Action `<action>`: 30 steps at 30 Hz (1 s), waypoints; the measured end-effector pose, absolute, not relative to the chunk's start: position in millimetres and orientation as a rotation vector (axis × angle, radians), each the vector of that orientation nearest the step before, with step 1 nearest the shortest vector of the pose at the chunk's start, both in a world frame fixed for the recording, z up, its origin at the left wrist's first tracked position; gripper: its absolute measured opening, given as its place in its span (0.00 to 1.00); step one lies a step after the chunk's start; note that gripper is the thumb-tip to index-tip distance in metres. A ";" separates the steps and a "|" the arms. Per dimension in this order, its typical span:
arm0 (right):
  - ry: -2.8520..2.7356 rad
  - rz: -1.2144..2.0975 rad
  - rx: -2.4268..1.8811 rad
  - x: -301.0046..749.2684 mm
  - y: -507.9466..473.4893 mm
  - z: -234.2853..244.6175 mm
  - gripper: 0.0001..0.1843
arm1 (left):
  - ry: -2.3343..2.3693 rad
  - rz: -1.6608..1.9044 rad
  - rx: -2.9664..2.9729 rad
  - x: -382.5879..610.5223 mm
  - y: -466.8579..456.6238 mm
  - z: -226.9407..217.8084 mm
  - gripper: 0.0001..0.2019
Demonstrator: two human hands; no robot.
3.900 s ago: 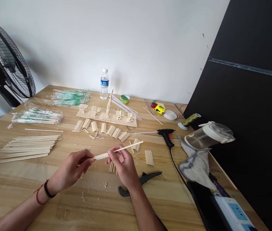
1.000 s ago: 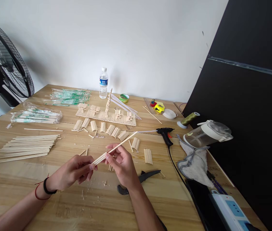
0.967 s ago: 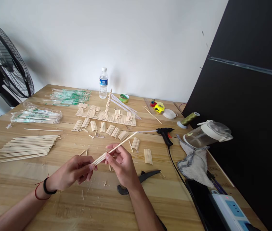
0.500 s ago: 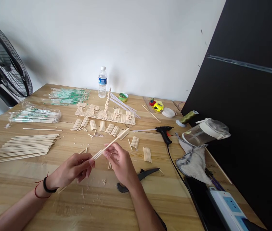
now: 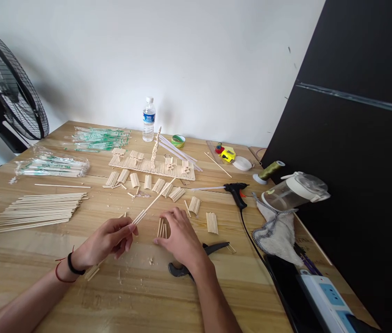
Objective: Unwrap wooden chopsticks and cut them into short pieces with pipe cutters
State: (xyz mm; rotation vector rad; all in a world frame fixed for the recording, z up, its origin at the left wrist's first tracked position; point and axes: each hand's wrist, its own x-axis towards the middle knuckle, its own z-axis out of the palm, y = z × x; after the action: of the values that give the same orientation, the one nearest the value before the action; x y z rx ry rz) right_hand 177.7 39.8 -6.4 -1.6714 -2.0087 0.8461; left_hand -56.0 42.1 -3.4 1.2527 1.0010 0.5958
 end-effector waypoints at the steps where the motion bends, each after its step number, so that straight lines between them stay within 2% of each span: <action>1: -2.016 0.845 -1.671 177.8 40.0 -5.7 0.31 | 1.000 0.597 1.247 -55.8 42.4 -3.8 0.23; 7: -2.041 0.897 -1.644 178.5 39.2 -1.1 0.33 | 0.984 0.617 1.201 -55.8 42.8 -6.4 0.23; 15: -2.053 0.850 -1.634 175.9 39.2 0.5 0.29 | 0.988 0.602 1.198 -54.5 41.3 -2.1 0.22; 24: -1.857 0.823 -1.260 156.6 30.3 1.8 0.31 | 0.874 0.613 1.087 -51.7 39.2 -1.1 0.17; 30: -1.830 0.768 -1.186 146.7 27.8 -2.7 0.33 | 0.815 0.636 1.157 -51.8 35.6 1.8 0.15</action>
State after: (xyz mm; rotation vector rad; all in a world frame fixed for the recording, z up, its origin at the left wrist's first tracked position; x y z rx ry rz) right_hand 146.7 27.8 -2.7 -1.1865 -1.8305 0.7680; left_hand -51.8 35.6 1.8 1.1571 0.8150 0.6364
